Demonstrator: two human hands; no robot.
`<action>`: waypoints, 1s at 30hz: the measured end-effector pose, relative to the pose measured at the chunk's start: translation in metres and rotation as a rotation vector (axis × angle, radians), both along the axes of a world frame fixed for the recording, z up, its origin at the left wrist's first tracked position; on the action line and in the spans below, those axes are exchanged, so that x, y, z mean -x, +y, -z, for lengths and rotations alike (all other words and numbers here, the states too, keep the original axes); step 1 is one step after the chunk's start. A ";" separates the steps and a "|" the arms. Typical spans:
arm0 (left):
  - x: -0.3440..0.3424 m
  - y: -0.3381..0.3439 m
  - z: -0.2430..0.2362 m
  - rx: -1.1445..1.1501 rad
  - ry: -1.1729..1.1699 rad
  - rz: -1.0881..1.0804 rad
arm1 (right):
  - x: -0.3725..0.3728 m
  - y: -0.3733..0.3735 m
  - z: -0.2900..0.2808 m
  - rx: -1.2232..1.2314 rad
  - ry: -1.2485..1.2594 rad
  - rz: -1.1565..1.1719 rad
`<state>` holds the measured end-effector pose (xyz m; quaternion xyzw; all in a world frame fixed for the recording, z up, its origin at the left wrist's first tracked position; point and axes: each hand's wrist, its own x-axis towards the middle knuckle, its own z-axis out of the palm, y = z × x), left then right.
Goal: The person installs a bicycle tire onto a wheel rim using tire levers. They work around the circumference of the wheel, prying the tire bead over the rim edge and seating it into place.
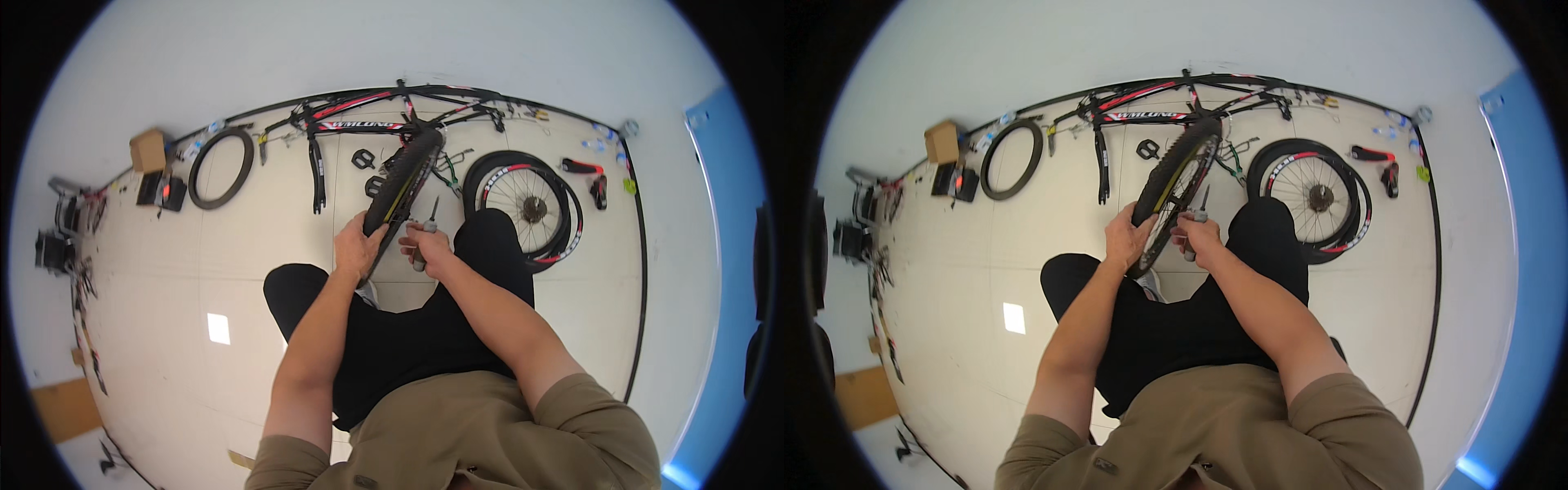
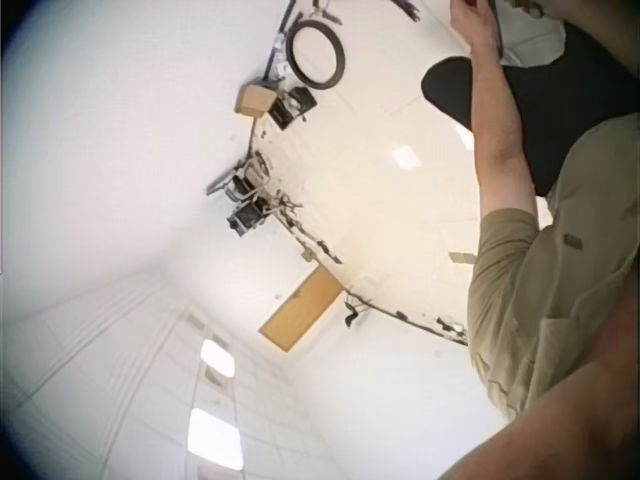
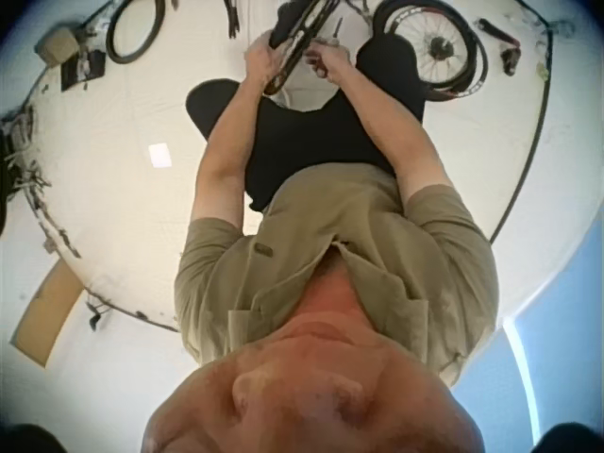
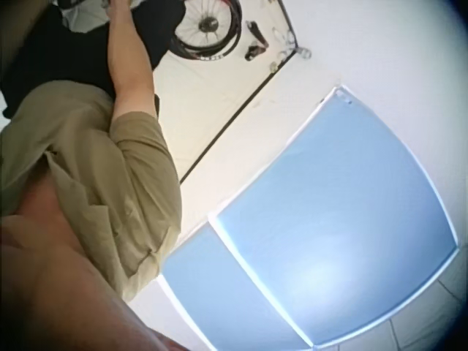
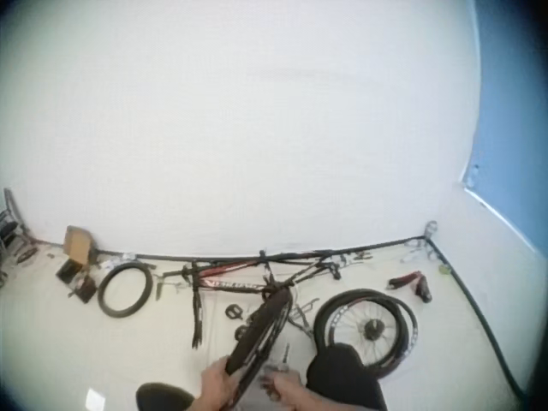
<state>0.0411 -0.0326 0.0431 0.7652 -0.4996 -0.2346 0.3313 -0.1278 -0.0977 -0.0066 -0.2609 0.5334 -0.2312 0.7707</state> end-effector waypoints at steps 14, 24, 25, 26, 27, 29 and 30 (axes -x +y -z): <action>0.021 0.043 0.026 -0.087 0.476 -0.247 | -0.024 0.022 -0.003 0.268 0.213 -0.388; 0.020 0.042 0.035 -0.142 0.786 -0.229 | -0.025 0.020 0.005 0.306 0.107 -0.322; 0.020 0.042 0.036 -0.146 0.807 -0.233 | -0.027 0.020 0.009 0.387 0.158 -0.300; 0.021 0.041 0.034 -0.149 0.825 -0.234 | -0.030 0.021 0.016 0.432 0.181 -0.283; 0.021 0.040 0.032 -0.149 0.846 -0.239 | -0.032 0.023 0.023 0.477 0.203 -0.267; 0.019 0.043 0.028 -0.149 0.888 -0.254 | -0.037 0.026 0.032 0.576 0.244 -0.231; 0.017 0.043 0.028 -0.168 0.906 -0.270 | -0.039 0.028 0.034 0.630 0.263 -0.209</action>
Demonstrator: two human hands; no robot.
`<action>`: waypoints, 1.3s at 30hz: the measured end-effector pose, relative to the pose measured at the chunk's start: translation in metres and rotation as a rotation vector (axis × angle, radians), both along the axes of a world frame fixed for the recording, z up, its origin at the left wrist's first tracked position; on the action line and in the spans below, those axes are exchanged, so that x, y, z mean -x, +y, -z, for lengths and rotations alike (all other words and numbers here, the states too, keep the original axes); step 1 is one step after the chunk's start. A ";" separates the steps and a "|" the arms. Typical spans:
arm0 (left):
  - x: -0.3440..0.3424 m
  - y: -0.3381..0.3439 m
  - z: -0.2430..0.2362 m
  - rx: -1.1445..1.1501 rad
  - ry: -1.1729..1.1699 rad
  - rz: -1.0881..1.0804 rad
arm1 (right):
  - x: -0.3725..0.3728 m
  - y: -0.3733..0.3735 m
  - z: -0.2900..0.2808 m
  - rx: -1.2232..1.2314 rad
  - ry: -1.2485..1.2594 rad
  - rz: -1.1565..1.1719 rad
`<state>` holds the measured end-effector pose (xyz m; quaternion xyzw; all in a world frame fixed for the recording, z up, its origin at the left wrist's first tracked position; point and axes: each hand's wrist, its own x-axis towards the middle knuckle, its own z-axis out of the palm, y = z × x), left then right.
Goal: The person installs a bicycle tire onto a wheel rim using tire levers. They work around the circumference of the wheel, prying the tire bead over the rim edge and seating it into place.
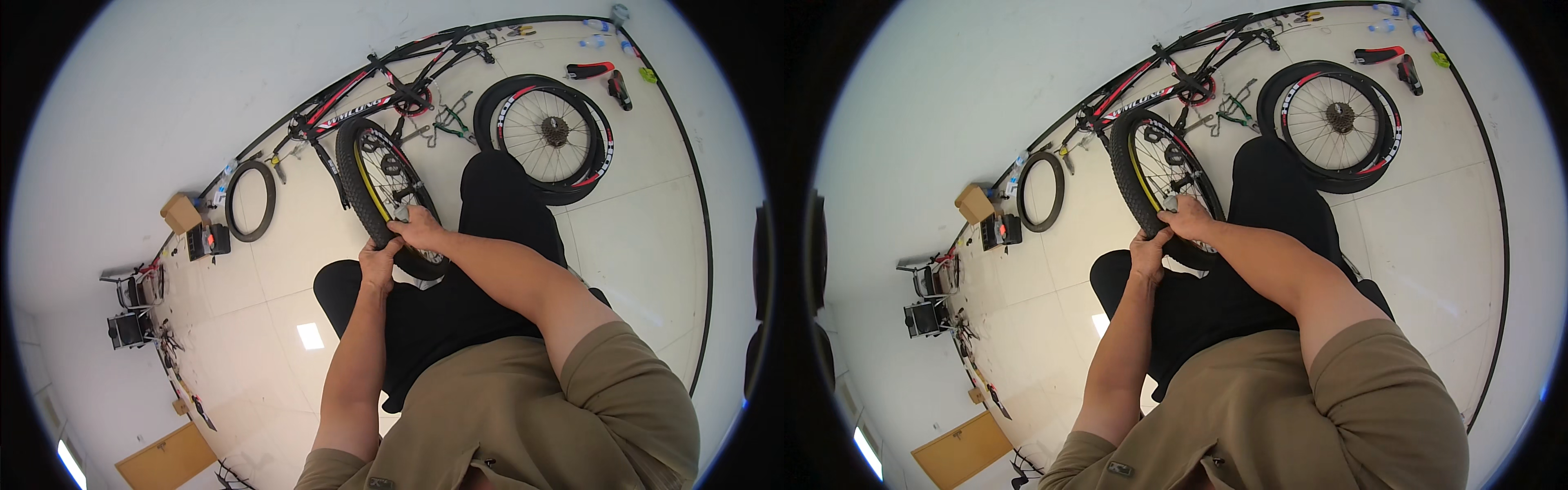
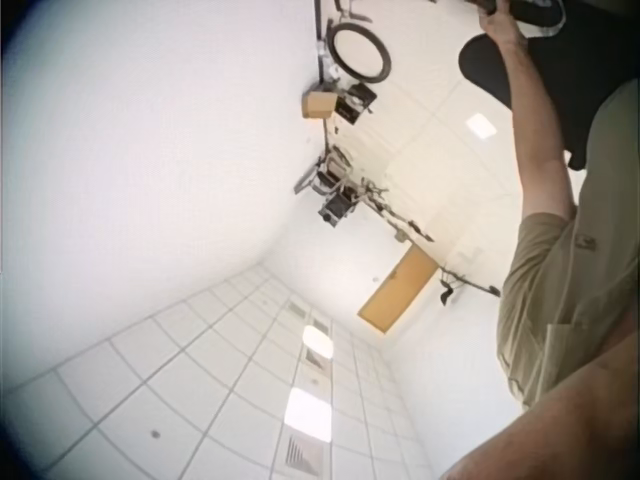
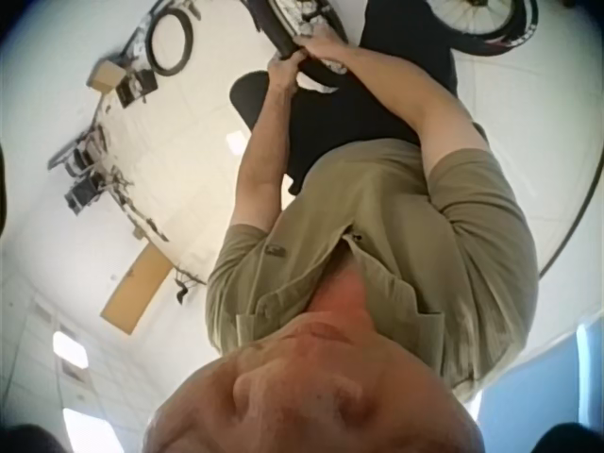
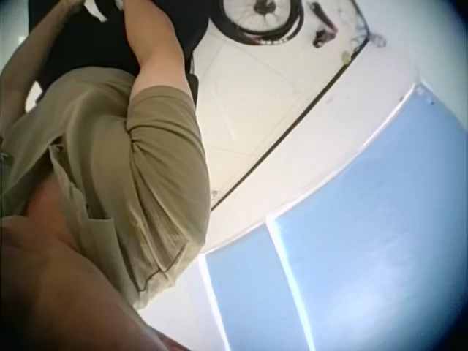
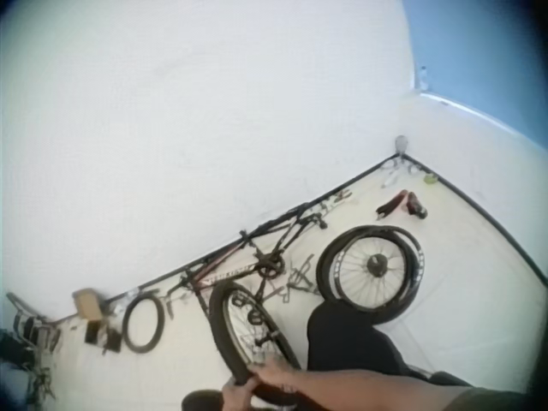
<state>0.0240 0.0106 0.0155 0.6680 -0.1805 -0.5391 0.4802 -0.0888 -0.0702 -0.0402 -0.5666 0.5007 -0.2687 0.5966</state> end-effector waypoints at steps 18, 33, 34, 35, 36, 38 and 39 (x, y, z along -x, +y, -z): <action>-0.019 -0.003 0.009 -0.077 0.225 -0.002 | 0.009 -0.003 -0.023 -0.146 -0.027 -0.084; -0.013 -0.004 0.012 -0.055 0.211 -0.018 | 0.013 -0.007 -0.030 -0.277 -0.074 -0.135; -0.012 -0.004 0.012 -0.055 0.204 -0.010 | 0.013 -0.007 -0.030 -0.276 -0.080 -0.133; -0.010 -0.005 0.009 -0.055 0.198 -0.001 | 0.013 -0.007 -0.029 -0.275 -0.085 -0.129; -0.007 -0.006 0.007 -0.049 0.210 0.019 | 0.013 -0.007 -0.029 -0.277 -0.088 -0.125; -0.004 -0.006 0.002 -0.036 0.233 0.056 | 0.013 -0.007 -0.029 -0.283 -0.093 -0.119; -0.005 -0.005 0.002 -0.039 0.229 0.054 | 0.012 -0.006 -0.030 -0.291 -0.093 -0.124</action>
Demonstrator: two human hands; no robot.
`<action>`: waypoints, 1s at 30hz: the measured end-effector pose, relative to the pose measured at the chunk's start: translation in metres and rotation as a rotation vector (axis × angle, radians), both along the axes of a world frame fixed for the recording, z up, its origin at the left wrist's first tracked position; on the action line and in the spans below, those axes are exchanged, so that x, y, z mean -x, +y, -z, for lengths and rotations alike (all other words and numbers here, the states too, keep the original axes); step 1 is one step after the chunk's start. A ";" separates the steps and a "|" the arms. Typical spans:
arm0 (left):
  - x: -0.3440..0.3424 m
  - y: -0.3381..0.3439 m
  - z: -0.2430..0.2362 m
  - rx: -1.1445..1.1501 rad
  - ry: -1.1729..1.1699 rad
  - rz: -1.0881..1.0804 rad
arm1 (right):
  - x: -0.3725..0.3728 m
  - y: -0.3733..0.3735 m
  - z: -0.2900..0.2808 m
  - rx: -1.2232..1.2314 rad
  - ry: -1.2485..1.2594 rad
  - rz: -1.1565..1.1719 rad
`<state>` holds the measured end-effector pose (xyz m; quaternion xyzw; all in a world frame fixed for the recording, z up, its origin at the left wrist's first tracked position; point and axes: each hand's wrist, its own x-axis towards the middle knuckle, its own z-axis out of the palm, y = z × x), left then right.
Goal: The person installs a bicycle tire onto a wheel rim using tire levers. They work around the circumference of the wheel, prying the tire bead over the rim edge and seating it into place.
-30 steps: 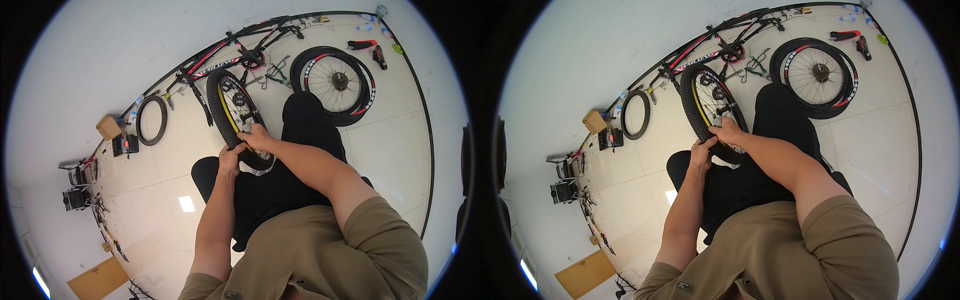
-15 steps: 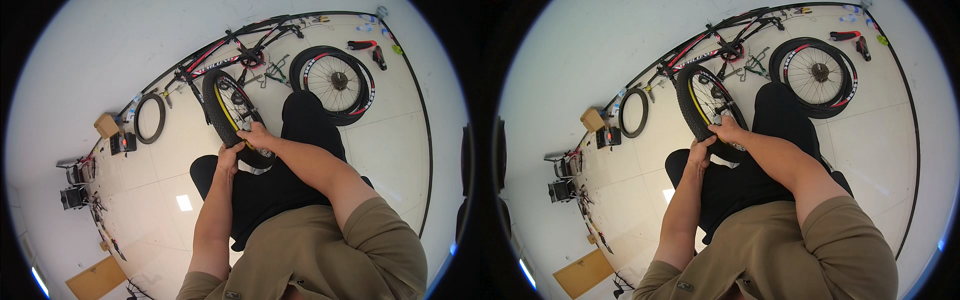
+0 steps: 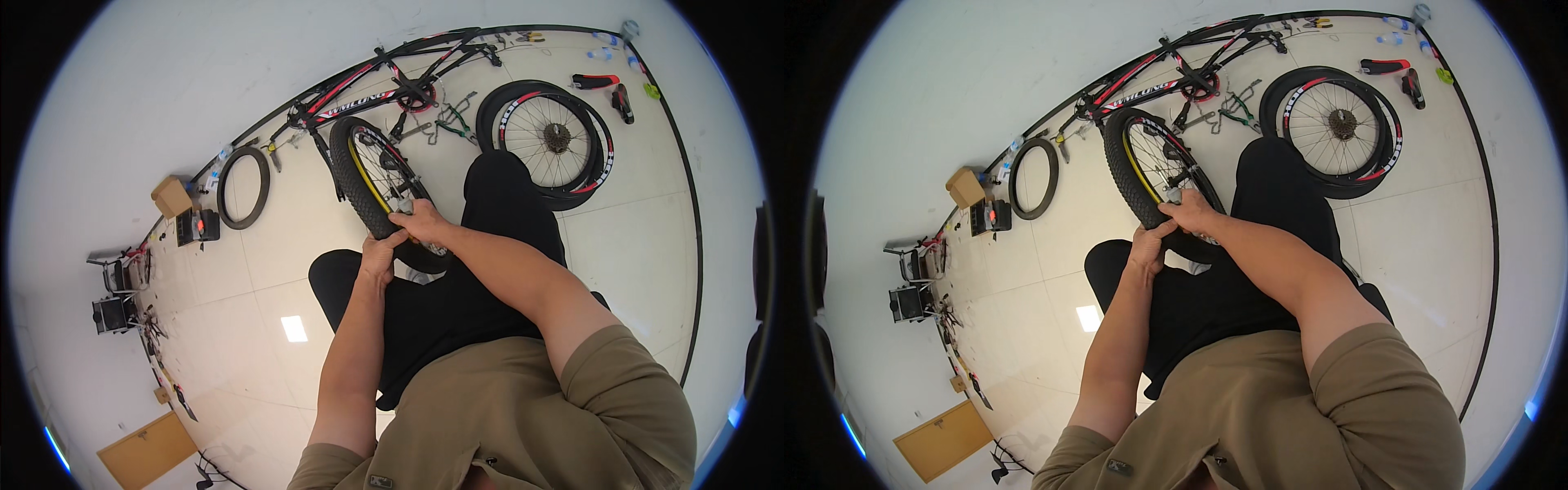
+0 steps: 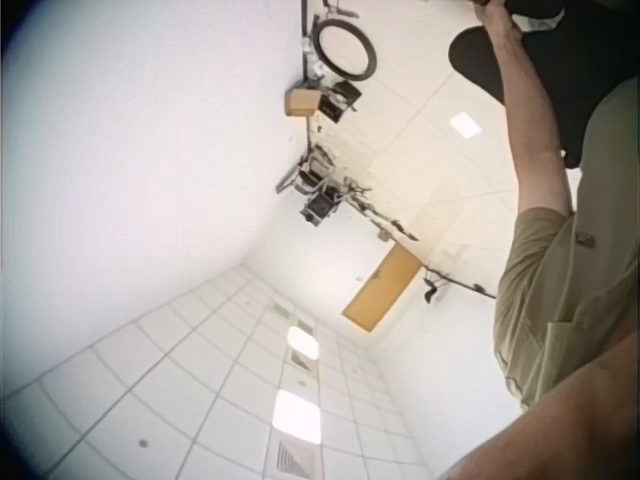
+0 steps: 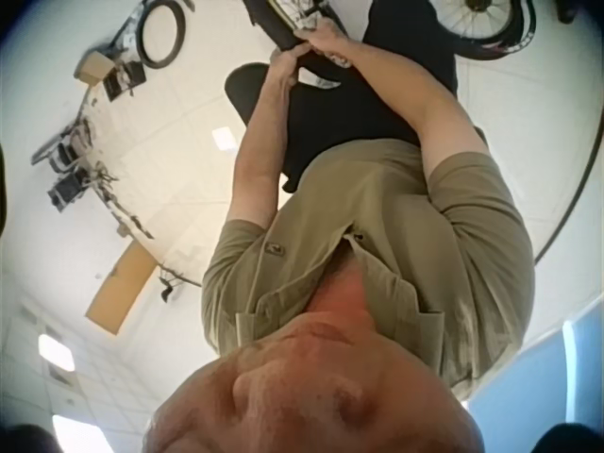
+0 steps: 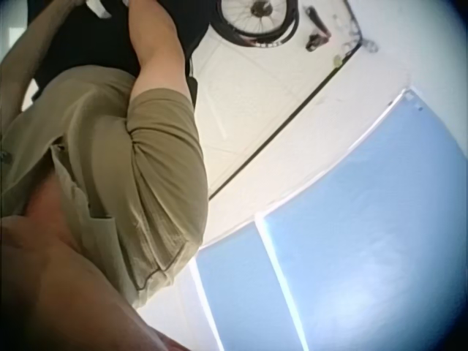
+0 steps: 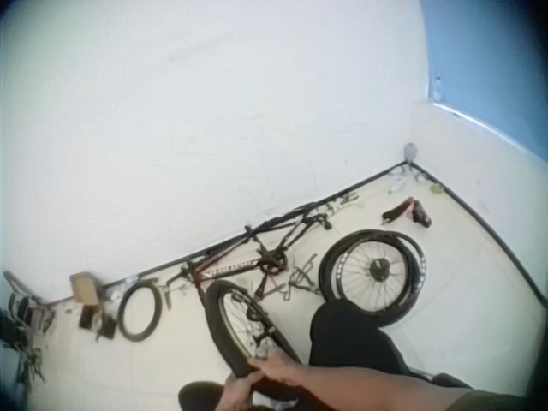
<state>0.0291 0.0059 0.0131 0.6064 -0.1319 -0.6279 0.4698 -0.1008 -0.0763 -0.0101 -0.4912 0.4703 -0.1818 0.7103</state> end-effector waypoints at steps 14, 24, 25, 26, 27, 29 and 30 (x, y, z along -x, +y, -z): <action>-0.006 -0.002 0.005 0.015 -0.129 -0.074 | 0.005 -0.007 -0.011 -0.007 -0.004 -0.004; -0.001 0.003 0.007 -0.050 -0.224 -0.015 | 0.009 -0.021 -0.016 -0.086 -0.041 0.107; 0.000 0.004 0.007 -0.052 -0.230 0.001 | 0.009 -0.025 -0.016 -0.100 -0.070 0.155; 0.002 0.004 0.004 -0.059 -0.234 0.047 | 0.014 -0.028 -0.015 -0.139 -0.125 0.136; 0.004 0.003 0.002 -0.066 -0.239 0.093 | 0.015 -0.030 -0.015 -0.164 -0.163 0.119; 0.011 0.002 -0.005 -0.029 -0.233 0.151 | 0.016 -0.030 -0.017 -0.218 -0.238 0.080; 0.016 0.003 -0.009 0.019 -0.221 0.163 | 0.017 -0.028 -0.025 -0.234 -0.243 0.048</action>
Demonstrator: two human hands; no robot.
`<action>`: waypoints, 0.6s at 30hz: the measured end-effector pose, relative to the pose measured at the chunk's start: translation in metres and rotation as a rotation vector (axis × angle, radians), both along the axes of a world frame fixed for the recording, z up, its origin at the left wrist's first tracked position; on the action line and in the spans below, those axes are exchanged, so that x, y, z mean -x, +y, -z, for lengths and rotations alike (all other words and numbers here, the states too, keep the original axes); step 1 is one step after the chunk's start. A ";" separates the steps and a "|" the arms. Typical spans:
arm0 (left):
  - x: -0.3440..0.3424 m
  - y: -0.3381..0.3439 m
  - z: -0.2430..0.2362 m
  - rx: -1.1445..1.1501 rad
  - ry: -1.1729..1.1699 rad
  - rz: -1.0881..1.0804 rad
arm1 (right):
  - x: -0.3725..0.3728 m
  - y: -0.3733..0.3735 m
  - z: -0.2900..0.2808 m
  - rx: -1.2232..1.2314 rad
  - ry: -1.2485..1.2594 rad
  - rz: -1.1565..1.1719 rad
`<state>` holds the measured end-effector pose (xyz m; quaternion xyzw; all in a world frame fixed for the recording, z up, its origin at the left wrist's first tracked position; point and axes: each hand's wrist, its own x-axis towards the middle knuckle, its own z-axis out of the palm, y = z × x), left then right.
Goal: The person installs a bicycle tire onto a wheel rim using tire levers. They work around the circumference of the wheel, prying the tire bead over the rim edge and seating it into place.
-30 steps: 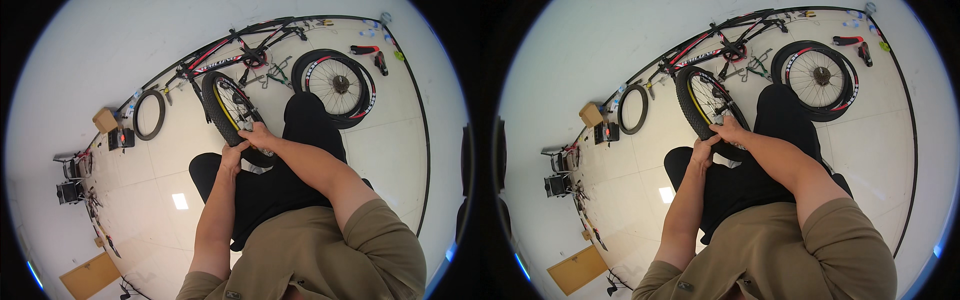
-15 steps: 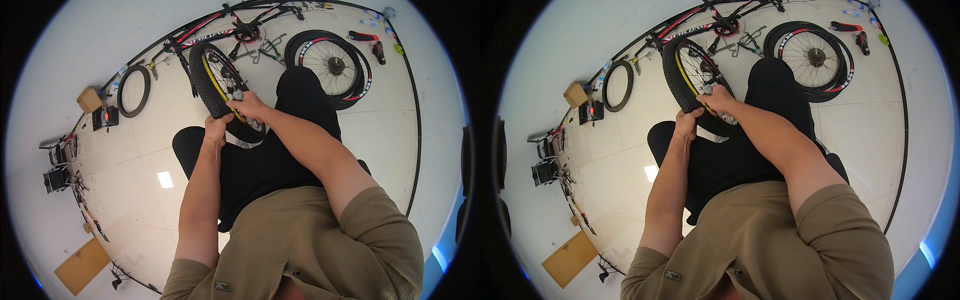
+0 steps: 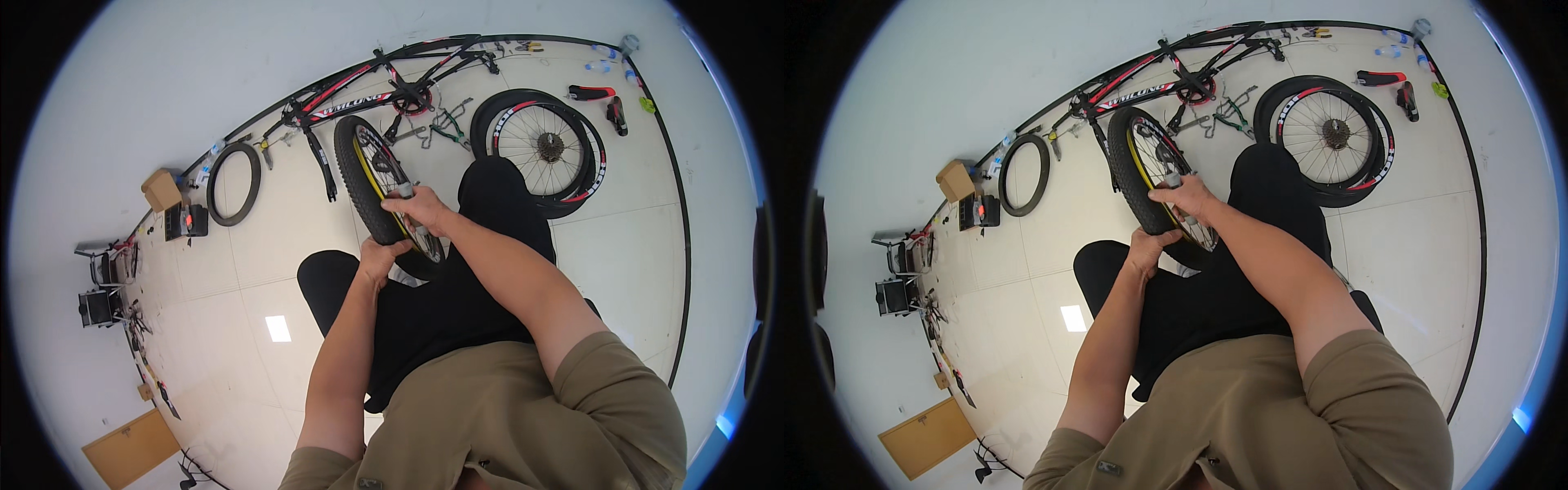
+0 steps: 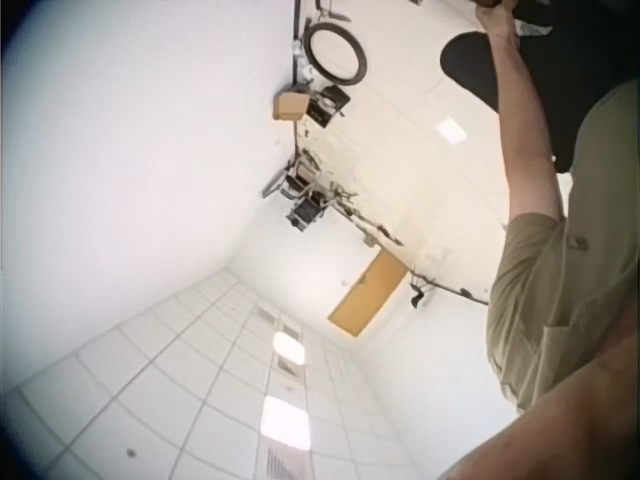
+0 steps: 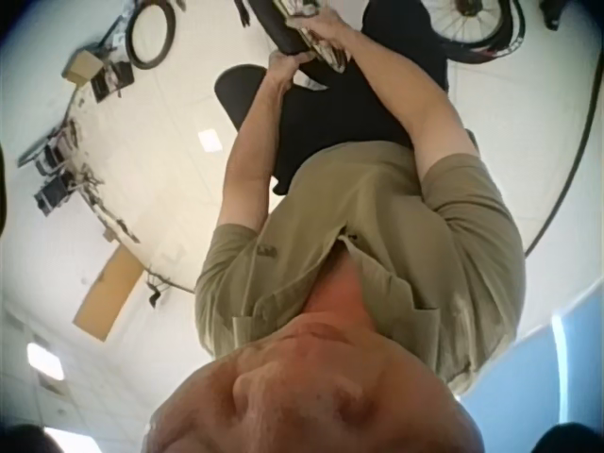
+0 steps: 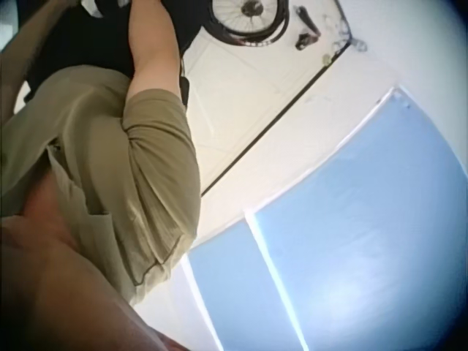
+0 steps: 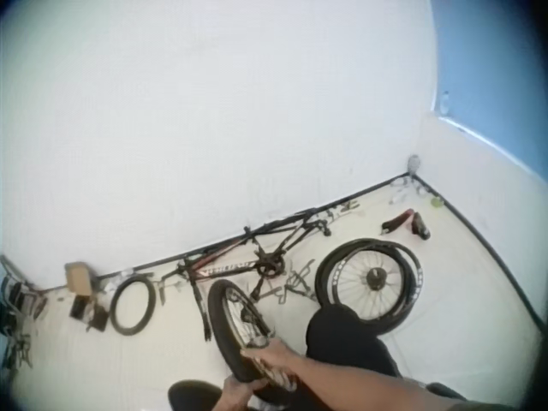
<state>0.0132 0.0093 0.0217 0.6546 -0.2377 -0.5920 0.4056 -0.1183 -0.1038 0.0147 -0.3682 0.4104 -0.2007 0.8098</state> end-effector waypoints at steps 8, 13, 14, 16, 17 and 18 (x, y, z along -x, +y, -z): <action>0.006 0.002 -0.012 -0.009 0.004 0.118 | 0.000 -0.006 0.006 -0.048 -0.002 -0.144; -0.006 -0.002 -0.014 -0.022 0.261 -0.077 | 0.002 -0.008 0.010 0.031 0.075 -0.191; -0.010 -0.002 -0.014 -0.007 0.306 -0.168 | 0.001 -0.006 0.006 0.057 0.091 -0.205; -0.021 0.000 0.002 0.102 0.293 -0.274 | -0.001 0.002 0.000 0.101 0.110 -0.206; -0.021 -0.001 -0.001 0.144 0.277 -0.293 | -0.001 0.003 -0.001 0.103 0.120 -0.219; -0.023 -0.003 0.000 0.158 0.316 -0.286 | -0.001 0.003 0.001 0.117 0.141 -0.211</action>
